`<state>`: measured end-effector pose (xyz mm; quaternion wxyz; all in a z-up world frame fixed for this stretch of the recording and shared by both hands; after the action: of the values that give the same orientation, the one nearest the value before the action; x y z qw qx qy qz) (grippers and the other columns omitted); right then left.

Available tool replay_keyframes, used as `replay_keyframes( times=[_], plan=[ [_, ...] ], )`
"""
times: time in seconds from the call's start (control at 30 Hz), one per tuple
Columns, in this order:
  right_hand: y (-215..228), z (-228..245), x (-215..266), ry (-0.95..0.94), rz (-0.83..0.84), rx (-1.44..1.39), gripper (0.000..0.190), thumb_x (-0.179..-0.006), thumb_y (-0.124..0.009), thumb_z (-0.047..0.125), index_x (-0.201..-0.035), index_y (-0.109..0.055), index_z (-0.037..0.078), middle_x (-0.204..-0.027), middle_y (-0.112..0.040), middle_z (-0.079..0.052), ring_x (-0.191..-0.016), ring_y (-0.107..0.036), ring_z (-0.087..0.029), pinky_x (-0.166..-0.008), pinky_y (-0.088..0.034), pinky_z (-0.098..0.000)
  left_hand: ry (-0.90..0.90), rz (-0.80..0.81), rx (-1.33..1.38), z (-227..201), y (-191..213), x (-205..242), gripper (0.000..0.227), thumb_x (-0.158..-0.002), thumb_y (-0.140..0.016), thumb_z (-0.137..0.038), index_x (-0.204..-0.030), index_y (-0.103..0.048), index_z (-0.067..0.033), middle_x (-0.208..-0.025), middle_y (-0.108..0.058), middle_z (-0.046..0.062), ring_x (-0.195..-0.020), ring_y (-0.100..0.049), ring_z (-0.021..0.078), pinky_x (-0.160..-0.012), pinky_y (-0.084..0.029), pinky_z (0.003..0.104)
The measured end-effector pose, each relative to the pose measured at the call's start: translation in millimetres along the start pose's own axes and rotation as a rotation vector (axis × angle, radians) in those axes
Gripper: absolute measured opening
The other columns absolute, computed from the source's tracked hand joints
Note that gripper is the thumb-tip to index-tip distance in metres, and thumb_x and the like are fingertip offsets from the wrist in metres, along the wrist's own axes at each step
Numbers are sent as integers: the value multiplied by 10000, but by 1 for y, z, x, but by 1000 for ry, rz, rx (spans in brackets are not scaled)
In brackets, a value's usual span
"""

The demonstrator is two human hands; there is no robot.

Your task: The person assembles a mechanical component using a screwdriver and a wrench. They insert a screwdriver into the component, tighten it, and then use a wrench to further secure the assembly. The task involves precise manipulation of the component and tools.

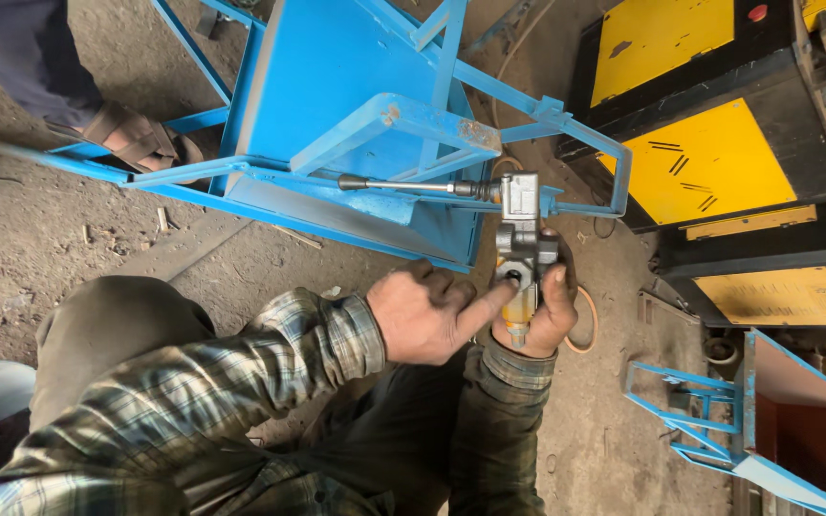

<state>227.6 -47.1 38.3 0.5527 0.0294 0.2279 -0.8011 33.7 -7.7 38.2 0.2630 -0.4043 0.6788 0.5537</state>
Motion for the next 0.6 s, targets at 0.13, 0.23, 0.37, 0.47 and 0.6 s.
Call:
replay_keyframes(
  times=[0.13,0.23,0.37,0.47,0.6],
  plan=[
    [-6,1,-1,46,-58,88,578,-1002,-691,334,-1401,-539,-55,-1254,-666,-141,-1099,-667,-234,-969,-552,-362,-18,-44,-87,9,19,-10,582,-799,-651,-254,-1365,-661,-119,-710,-654,54,-633,-635,224,-549,-518,386],
    [-11,1,-1,52,-46,90,580,-1003,-720,333,-1382,-545,-70,-1216,-671,-143,-1074,-669,-235,-953,-549,-362,-19,-10,-90,12,23,-13,553,-806,-649,-246,-1339,-691,-105,-686,-647,41,-628,-632,216,-537,-510,379],
    [-13,0,-2,54,-15,112,559,-1026,-757,310,-1362,-565,-94,-1171,-673,-137,-1034,-657,-227,-926,-541,-362,8,5,-92,11,21,-14,565,-782,-645,-240,-1304,-697,-30,-699,-650,44,-655,-643,223,-545,-512,370],
    [-14,0,-3,64,-34,141,571,-994,-768,307,-1353,-561,-86,-1191,-674,-125,-1066,-660,-215,-966,-547,-355,-3,54,-110,11,16,-13,577,-764,-646,-238,-1284,-691,10,-681,-651,51,-630,-642,222,-520,-509,368],
    [-22,1,-5,47,-14,135,582,-975,-763,314,-1352,-566,-82,-1181,-687,-141,-1030,-669,-220,-919,-554,-357,-1,38,-68,11,20,-15,553,-758,-646,-224,-1255,-705,12,-685,-652,50,-630,-643,231,-523,-509,378]
  ],
)
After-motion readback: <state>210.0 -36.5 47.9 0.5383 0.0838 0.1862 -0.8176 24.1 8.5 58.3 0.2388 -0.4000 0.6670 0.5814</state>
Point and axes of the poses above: each hand's wrist, its own x-axis away from the middle knuckle, its own y-axis out of the back of the hand, z = x × y, the point moved 5 cm from there along -x, towards the middle knuckle
